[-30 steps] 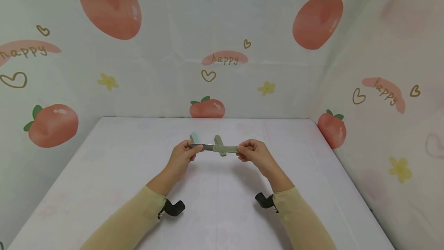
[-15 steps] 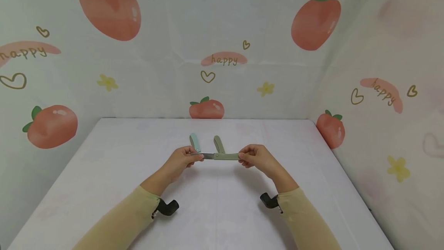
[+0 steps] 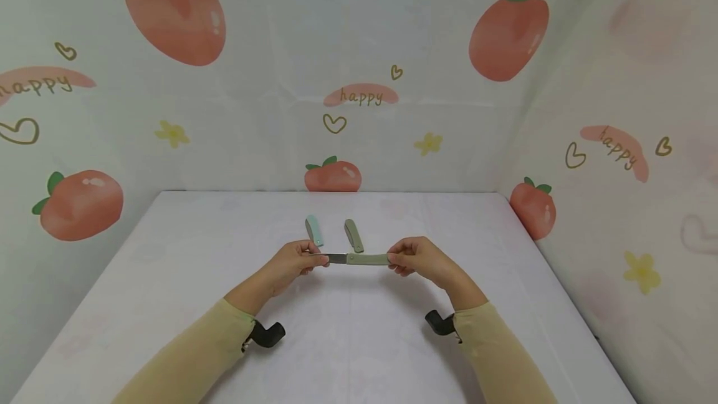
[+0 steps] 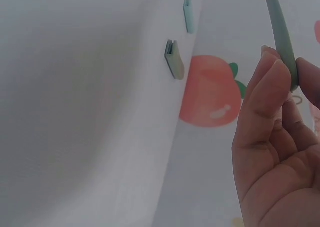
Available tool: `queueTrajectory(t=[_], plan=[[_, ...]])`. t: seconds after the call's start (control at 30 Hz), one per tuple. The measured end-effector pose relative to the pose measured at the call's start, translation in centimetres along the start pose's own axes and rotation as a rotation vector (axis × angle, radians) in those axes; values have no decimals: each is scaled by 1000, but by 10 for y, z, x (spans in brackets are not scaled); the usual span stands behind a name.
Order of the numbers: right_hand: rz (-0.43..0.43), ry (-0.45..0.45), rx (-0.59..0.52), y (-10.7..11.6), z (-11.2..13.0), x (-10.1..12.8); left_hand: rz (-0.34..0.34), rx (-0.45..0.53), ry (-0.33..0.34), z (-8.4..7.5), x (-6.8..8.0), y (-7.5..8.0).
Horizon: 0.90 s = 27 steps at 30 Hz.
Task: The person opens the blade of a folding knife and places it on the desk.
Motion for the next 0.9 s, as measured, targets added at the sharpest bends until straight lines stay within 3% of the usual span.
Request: queueTrajectory(t=[0.57, 0.7, 0.9], plan=[[17, -26, -40, 15, -19, 8, 70, -191, 2, -2, -23, -8], [20, -40, -35, 21, -26, 13, 34, -243, 8, -4, -28, -5], [27, -84, -40, 27, -38, 19, -8, -237, -46, -10, -34, 0]])
Point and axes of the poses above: each hand's wrist, its own x-axis away from the middle knuckle, its own y-axis out of the back of the hand, z = x × y, the point moved 9 cm from there along -x, towards the middle knuckle, and after that the axes turned 15 degrees about z, right-handed, at the moved point
